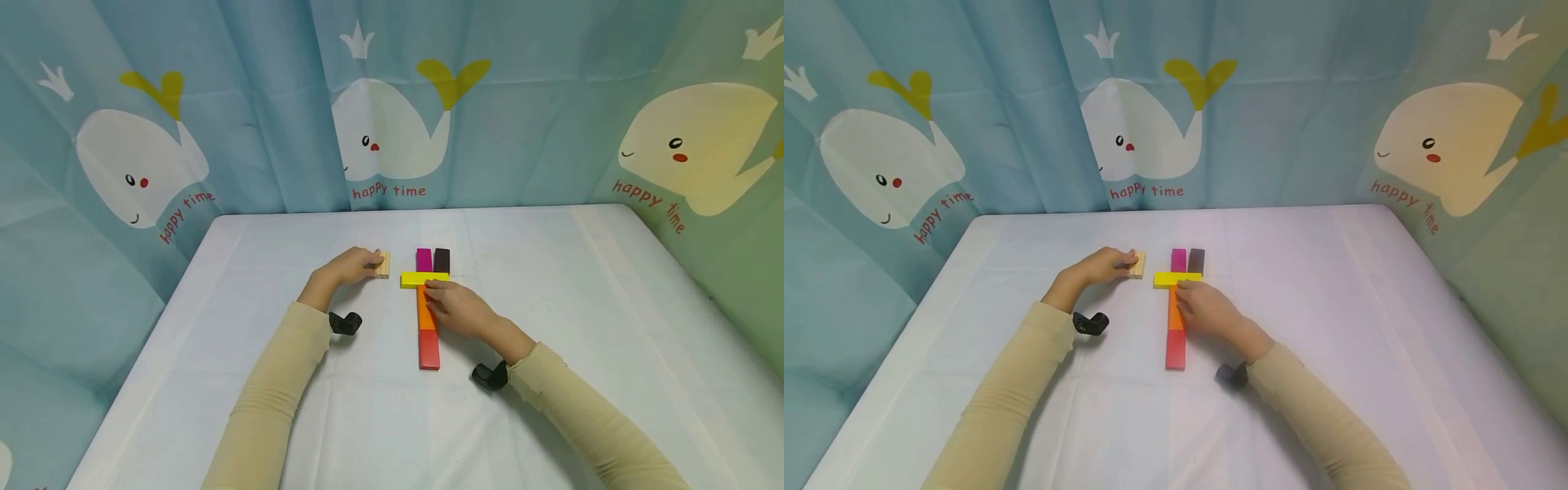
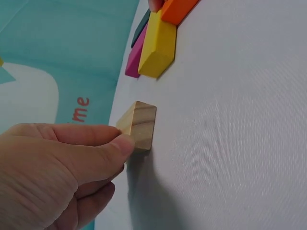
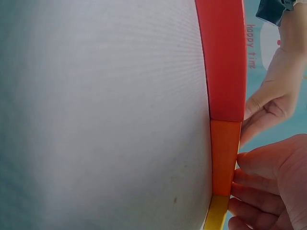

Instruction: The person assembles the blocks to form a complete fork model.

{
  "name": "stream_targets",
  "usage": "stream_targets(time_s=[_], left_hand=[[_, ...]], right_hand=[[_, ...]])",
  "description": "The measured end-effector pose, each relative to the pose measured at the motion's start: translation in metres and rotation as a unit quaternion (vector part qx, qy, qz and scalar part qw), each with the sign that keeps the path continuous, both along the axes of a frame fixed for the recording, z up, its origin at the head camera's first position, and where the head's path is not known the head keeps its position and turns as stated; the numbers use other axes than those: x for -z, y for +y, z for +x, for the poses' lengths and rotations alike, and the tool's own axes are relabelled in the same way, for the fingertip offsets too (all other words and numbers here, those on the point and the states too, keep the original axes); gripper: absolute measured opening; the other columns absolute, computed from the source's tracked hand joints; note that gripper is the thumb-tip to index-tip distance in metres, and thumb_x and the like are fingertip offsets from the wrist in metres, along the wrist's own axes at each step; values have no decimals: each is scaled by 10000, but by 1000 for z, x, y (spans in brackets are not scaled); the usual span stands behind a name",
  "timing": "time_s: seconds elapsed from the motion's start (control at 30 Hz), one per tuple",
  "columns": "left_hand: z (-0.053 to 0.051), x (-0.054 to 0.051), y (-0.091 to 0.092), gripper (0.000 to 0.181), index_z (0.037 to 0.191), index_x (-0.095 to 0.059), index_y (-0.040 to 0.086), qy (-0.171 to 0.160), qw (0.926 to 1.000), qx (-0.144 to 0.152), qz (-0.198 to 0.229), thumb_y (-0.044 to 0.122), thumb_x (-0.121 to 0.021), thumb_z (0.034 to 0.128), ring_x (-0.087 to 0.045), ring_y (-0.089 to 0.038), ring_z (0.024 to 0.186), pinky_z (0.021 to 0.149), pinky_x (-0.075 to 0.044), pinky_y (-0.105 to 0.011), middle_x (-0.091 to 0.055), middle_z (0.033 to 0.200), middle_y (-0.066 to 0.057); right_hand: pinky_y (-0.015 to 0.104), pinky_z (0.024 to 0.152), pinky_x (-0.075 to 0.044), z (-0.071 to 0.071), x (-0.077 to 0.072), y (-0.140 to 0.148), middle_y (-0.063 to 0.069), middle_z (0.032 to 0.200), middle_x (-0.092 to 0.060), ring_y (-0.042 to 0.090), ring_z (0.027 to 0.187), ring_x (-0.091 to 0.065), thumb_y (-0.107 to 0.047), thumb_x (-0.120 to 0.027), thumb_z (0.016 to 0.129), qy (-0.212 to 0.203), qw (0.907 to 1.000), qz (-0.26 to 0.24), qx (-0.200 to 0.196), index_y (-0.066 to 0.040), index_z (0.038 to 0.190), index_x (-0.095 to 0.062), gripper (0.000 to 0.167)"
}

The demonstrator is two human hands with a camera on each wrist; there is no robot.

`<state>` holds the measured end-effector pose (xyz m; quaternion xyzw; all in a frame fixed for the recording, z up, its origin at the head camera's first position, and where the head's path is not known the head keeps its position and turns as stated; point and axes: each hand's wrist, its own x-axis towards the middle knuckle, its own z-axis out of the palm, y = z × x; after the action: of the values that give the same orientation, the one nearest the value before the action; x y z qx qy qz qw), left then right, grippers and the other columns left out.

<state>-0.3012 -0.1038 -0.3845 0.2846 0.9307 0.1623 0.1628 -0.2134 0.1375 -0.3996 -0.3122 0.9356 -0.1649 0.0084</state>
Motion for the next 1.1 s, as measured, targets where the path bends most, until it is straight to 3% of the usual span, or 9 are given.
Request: stream_targets(time_s=[0.23,0.5,0.7,0.93,1.1], left_hand=[[-3,3,7,424,1345,-452,65,83,9999,6,-72,152,-535,939,-405,-247,1247,1047,-283,-346,-430,1371,-126],[-6,4,15,418,1338,-469,82,224,9996,-91,-176,177,-541,937,-407,-242,1247,1045,-287,-342,-405,1392,-99],[-7,6,25,298,1208,-591,83,606,9968,83,-519,204,-530,943,-528,-235,1069,937,-392,-347,-466,1347,-118],[-6,8,28,423,1323,-497,130,500,9983,-164,-250,240,-563,920,-434,-227,1227,1033,-305,-326,-420,1381,-57],[-4,7,28,427,1336,-462,119,361,9990,-147,-222,209,-551,928,-397,-229,1257,1045,-285,-322,-385,1400,-55]], right_hand=[[425,928,-417,-2,5,0,196,1213,-564,319,1141,-514,-117,-621,873,124,9999,-73,-57,72,1184,-584,365],[424,932,-414,-1,3,0,190,1222,-559,315,1153,-506,-126,-630,869,-4,10000,-86,37,63,1198,-577,383],[425,932,-413,-1,2,0,192,1214,-564,316,1146,-511,-122,-630,869,-3,9999,-111,32,67,1200,-573,386],[426,928,-417,-2,4,0,194,1208,-567,319,1137,-517,-118,-629,868,59,9999,-134,9,71,1189,-580,375],[427,927,-418,-3,5,0,197,1203,-569,320,1132,-522,-113,-628,867,102,9998,-147,-21,70,1181,-587,366]])
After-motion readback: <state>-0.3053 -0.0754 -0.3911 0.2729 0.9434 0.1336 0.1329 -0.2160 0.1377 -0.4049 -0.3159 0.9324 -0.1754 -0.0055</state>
